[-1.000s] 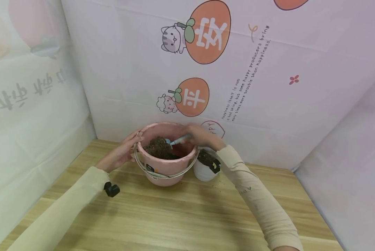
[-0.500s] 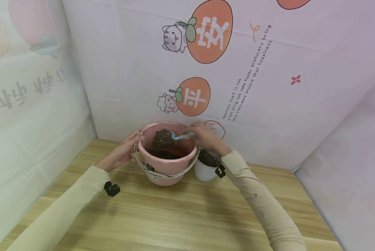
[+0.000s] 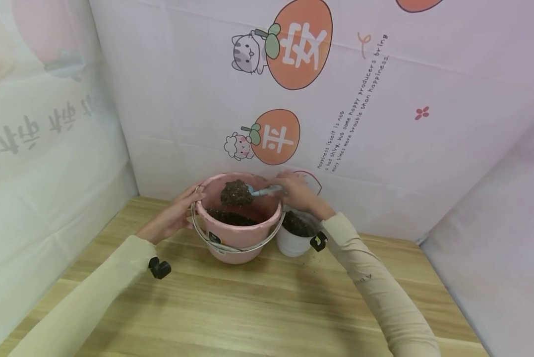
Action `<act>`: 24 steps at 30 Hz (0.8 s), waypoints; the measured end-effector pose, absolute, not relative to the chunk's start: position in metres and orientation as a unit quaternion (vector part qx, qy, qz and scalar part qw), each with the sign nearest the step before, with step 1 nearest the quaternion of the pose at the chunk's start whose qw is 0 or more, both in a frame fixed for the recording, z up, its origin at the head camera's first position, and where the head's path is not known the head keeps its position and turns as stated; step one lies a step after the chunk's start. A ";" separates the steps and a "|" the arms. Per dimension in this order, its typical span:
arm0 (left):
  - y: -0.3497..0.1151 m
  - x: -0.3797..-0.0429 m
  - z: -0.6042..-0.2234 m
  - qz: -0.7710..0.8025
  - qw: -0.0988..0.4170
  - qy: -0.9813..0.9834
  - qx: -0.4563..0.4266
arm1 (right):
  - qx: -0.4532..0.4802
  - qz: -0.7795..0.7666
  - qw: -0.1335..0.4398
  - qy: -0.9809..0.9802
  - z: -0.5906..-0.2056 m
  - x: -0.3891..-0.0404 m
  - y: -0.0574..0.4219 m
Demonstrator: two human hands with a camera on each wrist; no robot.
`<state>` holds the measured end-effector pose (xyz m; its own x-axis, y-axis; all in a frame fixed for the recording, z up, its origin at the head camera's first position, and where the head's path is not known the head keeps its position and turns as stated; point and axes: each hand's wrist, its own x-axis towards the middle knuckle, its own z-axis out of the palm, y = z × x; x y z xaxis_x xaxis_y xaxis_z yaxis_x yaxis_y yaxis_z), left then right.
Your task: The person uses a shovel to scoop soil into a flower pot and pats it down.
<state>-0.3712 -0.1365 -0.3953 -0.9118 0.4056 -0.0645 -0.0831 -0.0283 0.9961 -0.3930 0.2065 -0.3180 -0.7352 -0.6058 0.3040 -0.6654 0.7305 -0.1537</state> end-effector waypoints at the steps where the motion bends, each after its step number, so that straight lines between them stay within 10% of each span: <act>1: -0.137 -0.371 -0.395 0.708 0.173 0.674 0.119 | 0.348 0.133 0.116 -0.921 -0.317 -0.393 0.207; 24: -0.137 -0.370 -0.394 0.712 0.172 0.670 0.122 | 0.355 0.136 0.142 -0.914 -0.304 -0.392 0.242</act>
